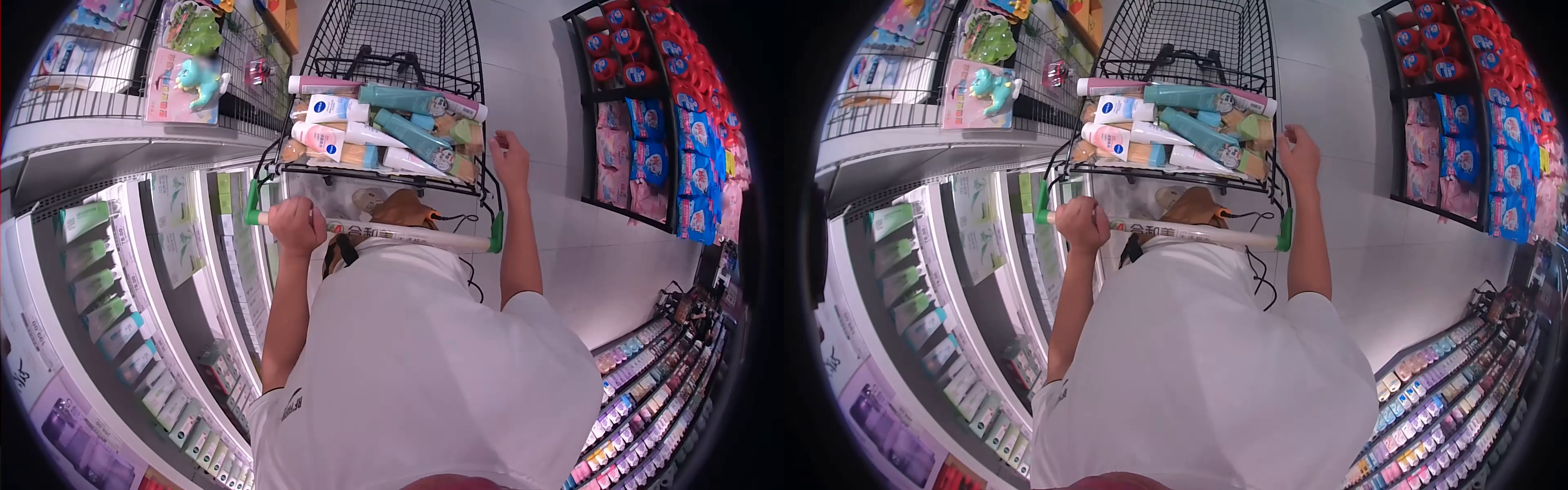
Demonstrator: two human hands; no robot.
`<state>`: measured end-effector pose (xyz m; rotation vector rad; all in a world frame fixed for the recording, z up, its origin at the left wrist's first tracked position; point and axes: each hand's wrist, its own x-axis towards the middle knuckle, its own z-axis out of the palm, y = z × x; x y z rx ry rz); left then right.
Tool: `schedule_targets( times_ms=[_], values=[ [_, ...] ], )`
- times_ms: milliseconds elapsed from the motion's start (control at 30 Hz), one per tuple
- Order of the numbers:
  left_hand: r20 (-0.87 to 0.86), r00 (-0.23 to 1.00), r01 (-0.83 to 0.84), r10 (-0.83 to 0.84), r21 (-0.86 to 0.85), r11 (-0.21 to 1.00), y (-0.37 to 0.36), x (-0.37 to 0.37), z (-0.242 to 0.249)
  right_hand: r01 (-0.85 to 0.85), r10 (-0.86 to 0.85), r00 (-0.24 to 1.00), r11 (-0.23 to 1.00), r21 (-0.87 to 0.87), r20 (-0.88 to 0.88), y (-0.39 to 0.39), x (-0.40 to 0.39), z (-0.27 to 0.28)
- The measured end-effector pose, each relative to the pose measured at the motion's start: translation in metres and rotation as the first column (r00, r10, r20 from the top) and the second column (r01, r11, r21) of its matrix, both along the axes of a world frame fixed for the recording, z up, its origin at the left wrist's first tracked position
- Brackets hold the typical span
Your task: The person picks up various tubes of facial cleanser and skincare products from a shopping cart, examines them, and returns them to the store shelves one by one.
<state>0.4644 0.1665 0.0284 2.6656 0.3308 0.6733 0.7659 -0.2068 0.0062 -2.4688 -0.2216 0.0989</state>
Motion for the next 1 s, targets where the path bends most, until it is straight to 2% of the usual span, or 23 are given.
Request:
schedule_targets(
  times_ms=[300,400,467,600,667,800,867,900,1000],
  values=[
    [0.029,1.0,-0.005,0.004,0.019,1.0,0.0,0.002,-0.001,-0.119,0.117,0.993,0.989,0.089,0.029,0.031,0.003,0.0],
    [0.034,0.999,-0.014,0.013,0.024,1.0,0.0,0.003,0.0,-0.182,0.184,0.983,0.979,0.09,-0.015,0.043,0.004,-0.002],
    [0.045,0.999,-0.012,0.012,0.013,1.0,0.001,0.003,0.0,-0.186,0.18,0.976,0.982,-0.041,-0.126,0.057,0.001,0.005],
    [0.036,0.999,-0.026,0.025,0.023,0.999,-0.001,0.003,0.003,-0.226,0.218,0.97,0.972,-0.064,-0.109,0.071,0.001,0.002],
    [0.048,0.998,-0.028,0.028,0.006,1.0,-0.003,0.004,0.005,-0.318,0.345,0.934,0.921,-0.223,0.093,0.078,0.001,0.007],
    [0.04,0.998,-0.044,0.043,0.016,0.999,-0.004,0.004,0.003,-0.323,0.355,0.928,0.916,-0.237,0.109,0.105,0.007,0.02],
    [0.038,0.998,-0.042,0.042,0.001,0.999,-0.005,0.004,0.003,-0.451,0.464,0.87,0.885,-0.112,0.168,0.125,0.01,0.021],
    [0.039,0.998,-0.045,0.045,0.008,0.999,-0.005,0.003,0.004,-0.497,0.504,0.827,0.863,-0.095,0.249,0.137,0.011,0.019],
    [0.031,0.998,-0.047,0.046,0.017,0.999,-0.006,0.003,0.003,-0.581,0.595,0.765,0.803,-0.136,0.247,0.165,0.015,0.017]
  ],
)
